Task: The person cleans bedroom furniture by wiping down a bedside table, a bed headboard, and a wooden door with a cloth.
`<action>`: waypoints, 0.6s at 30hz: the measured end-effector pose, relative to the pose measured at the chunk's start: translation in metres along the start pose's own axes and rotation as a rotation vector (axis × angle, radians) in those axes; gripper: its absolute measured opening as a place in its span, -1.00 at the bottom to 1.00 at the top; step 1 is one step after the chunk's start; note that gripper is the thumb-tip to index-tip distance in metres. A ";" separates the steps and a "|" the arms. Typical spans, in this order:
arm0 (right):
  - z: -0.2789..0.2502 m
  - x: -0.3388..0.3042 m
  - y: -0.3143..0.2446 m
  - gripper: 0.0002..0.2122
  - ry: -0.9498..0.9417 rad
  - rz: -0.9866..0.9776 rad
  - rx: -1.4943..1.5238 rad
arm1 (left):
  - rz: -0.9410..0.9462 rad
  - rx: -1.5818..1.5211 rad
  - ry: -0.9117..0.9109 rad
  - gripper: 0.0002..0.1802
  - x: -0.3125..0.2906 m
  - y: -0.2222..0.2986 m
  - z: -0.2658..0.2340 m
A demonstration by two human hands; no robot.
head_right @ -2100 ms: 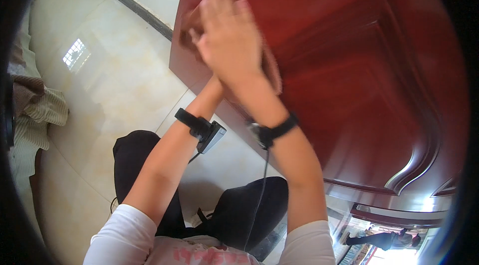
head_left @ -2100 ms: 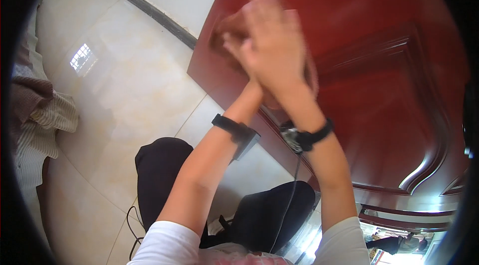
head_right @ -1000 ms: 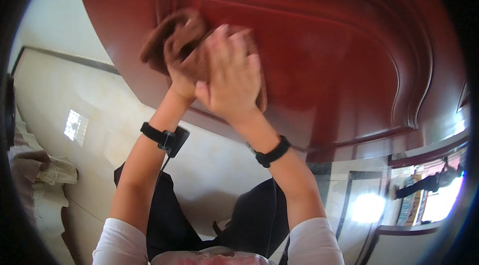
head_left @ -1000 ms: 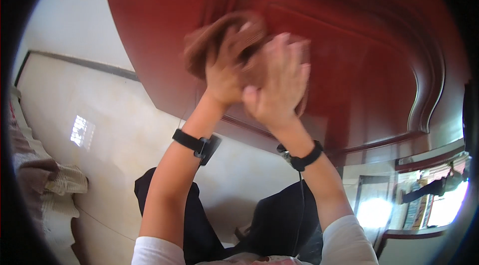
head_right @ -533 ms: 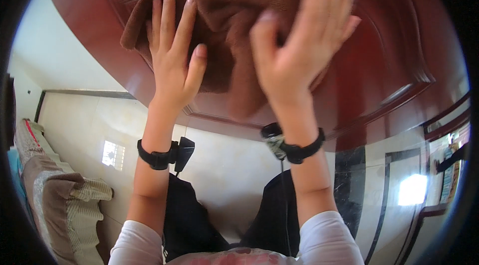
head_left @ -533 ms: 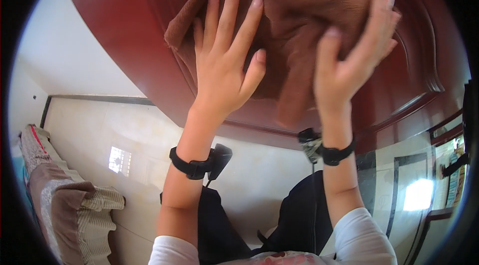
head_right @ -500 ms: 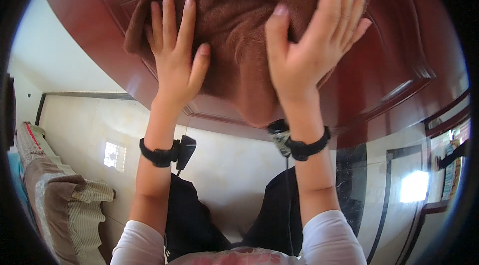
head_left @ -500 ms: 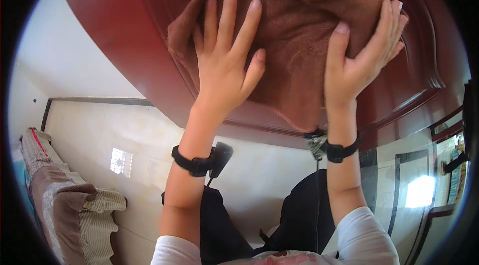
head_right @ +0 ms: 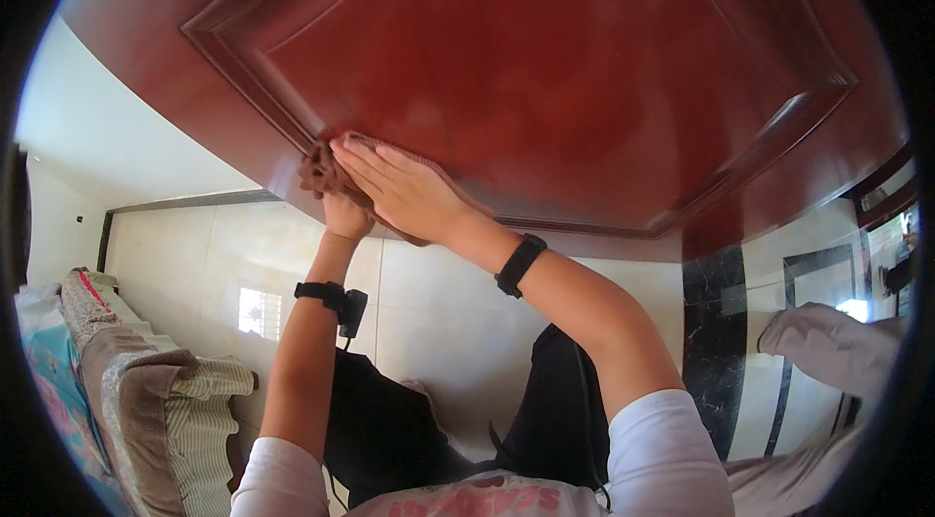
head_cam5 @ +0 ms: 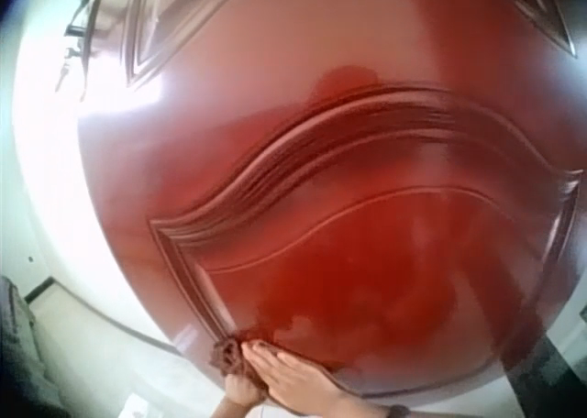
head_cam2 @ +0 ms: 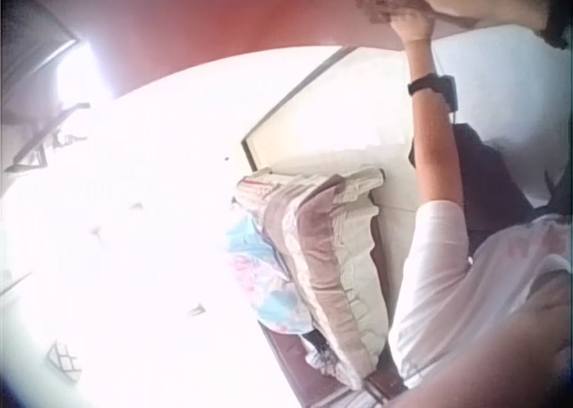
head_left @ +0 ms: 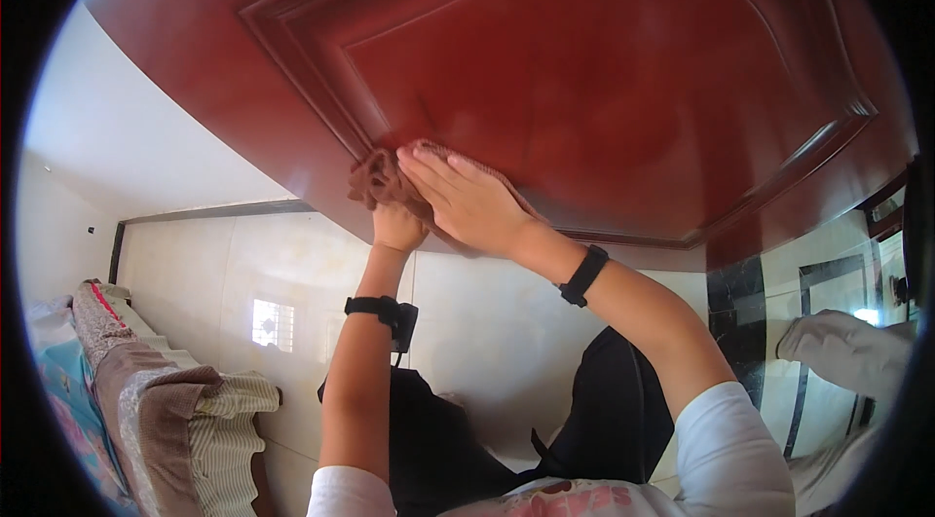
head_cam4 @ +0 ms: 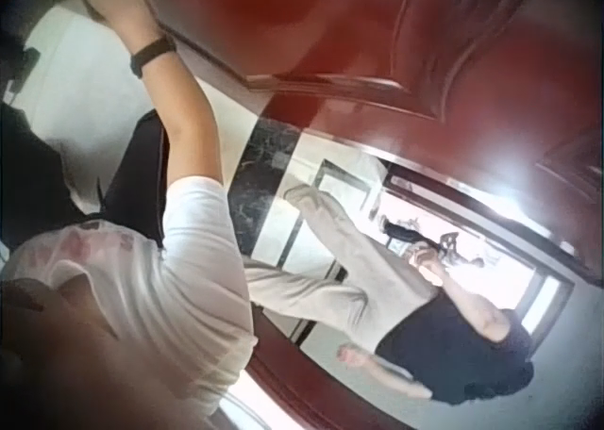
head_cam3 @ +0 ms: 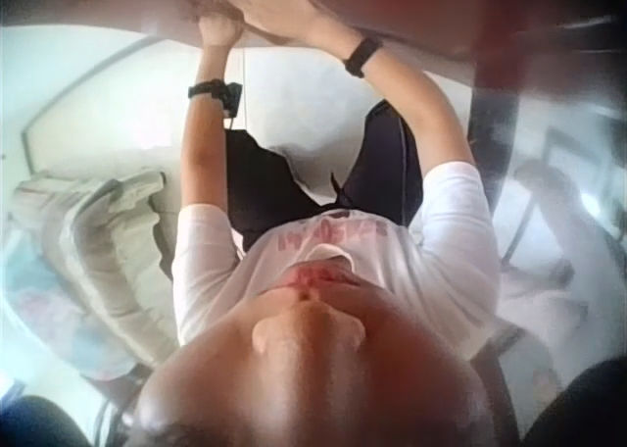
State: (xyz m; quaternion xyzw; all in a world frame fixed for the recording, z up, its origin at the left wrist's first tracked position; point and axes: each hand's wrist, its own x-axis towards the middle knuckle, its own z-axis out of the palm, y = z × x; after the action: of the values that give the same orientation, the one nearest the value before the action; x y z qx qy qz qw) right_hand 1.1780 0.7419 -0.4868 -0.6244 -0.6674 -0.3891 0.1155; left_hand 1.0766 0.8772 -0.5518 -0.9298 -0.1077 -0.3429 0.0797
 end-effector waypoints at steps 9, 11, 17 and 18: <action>-0.135 0.021 0.132 -0.57 0.681 0.398 -0.165 | 0.052 -0.309 0.483 -0.42 0.135 0.079 -0.100; -0.137 0.014 0.141 -0.58 0.737 0.390 -0.180 | 0.049 -0.275 0.510 -0.39 0.136 0.084 -0.085; -0.063 0.004 0.058 -0.60 0.204 0.230 0.077 | 0.085 -0.242 0.290 -0.65 0.050 0.063 0.017; -0.040 -0.005 0.042 -0.64 0.211 0.151 0.192 | 0.030 -0.342 0.197 -0.70 0.041 0.065 0.034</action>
State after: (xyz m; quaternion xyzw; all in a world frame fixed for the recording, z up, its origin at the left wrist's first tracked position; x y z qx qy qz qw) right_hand 1.2048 0.7080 -0.4473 -0.6143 -0.6370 -0.3772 0.2732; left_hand 1.1447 0.8279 -0.5559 -0.8931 -0.0255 -0.4444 -0.0642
